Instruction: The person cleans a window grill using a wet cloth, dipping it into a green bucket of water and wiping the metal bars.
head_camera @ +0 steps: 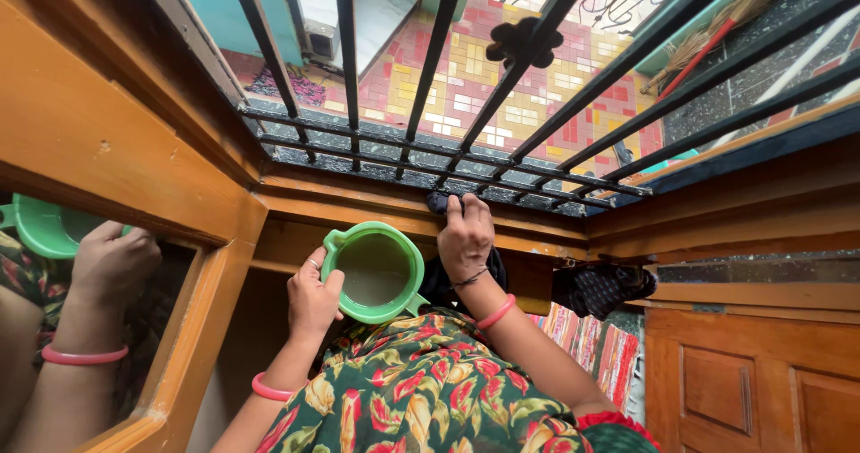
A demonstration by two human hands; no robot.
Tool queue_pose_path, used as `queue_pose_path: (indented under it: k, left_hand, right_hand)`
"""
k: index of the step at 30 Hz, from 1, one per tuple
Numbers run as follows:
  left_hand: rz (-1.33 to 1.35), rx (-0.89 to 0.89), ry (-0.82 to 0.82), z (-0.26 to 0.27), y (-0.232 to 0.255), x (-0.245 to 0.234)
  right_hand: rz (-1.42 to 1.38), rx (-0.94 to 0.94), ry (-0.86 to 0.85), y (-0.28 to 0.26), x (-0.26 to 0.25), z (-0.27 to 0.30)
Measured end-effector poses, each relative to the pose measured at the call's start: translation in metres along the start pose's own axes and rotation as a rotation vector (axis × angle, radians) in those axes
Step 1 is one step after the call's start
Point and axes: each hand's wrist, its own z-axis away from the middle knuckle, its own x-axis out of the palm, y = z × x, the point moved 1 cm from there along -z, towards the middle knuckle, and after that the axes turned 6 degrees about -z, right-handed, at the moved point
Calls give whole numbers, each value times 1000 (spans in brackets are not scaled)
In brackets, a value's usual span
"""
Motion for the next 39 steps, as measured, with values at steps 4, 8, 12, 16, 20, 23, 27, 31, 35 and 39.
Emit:
queue_pose_path:
  k: [4,8,12,16,20,23,27,31,35,39]
  left_hand:
    - [-24,-11,-7,-1,-1,0]
    - [-7,15,-1,1,0,0]
    - [11,25,17,1,-3,1]
    - [70,42,45,2,-8,-5]
    - [79,23,70,4,-12,-14]
    - [102,4,83,6,-15,-19]
    - [108,-9,91,9,-20,-23]
    - [127,9,145,5,-22,-29]
    - [98,-8,142,5,-21,-30]
    - [103,9,127,5,-22,-30]
  right_hand:
    - [-79,-53,-33,8,-17,2]
    - [-18,-114,-50,44,-42,15]
    - [56,62,32,101,-76,48]
    - [56,77,68,108,-75,65]
    - [-150,-65,-8,64,-49,51]
    - [-277,-188,-111,11,-22,27]
    - [-325,-429,-244,-51,2,-10]
    - [-397,-422,-395,-60,7,-25]
    - [-252,-334,-284,-20,-13,1]
    - [-64,-179,-152,43,-50,31]
